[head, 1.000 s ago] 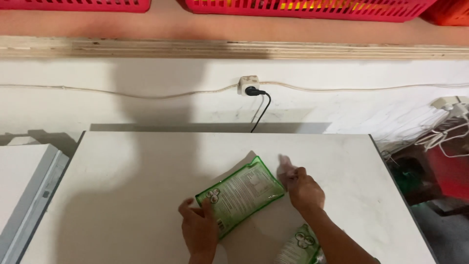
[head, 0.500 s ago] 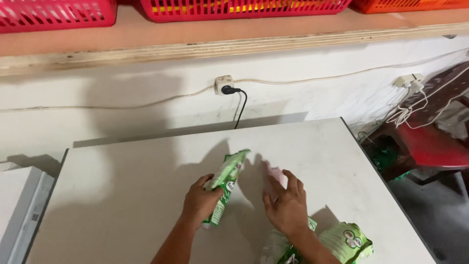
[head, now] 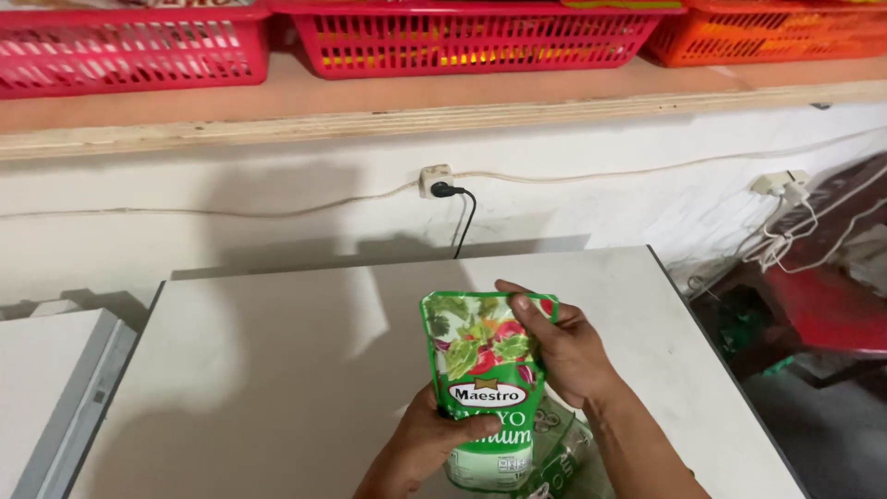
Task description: Wiping dust off mayonnaise pouches with a cloth and placing them neatly on a grocery store shelf.
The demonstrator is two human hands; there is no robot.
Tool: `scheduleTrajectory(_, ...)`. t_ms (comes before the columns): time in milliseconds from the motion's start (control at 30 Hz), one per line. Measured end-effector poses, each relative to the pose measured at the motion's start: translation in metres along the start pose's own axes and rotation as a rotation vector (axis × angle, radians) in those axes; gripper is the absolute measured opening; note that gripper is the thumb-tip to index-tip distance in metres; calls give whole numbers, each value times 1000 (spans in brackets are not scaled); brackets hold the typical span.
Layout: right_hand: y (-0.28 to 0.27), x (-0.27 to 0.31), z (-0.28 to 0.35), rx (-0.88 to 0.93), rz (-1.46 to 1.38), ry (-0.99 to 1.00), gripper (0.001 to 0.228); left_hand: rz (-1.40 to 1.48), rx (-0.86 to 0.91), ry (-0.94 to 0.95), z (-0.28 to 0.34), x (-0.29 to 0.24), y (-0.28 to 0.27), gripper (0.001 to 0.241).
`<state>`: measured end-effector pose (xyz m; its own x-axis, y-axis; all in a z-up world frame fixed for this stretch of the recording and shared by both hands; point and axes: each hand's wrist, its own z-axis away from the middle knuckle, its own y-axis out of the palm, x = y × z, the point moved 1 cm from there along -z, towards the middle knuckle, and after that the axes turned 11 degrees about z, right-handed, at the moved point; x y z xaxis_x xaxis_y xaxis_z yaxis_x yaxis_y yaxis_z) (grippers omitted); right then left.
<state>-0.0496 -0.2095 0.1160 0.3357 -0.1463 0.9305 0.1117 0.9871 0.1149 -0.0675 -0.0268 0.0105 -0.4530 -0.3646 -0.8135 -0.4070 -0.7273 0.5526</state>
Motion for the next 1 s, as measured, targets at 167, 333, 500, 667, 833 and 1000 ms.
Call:
scheduleTrajectory(167,-33,16,3,192,-95,-292,40,-64,-85,173,-16,-9,22,43)
scheduleTrajectory(333,-55,25,-12,138,-49,-257,36,-151,-137,177,-26,-21,56,41)
scheduleTrajectory(500,-75,53,8,188,-14,-255,52,48,-189,173,-41,-16,77,47)
scheduleTrajectory(667,-96,49,45,226,797,175,76,-18,-131,329,-47,-61,115,50)
scheduleTrajectory(833,-90,88,49,120,544,-364,71,-197,-132,536,-52,-140,176,46)
scheduleTrajectory(1000,-62,179,67,-208,256,-764,60,-192,-10,835,-45,-232,249,42)
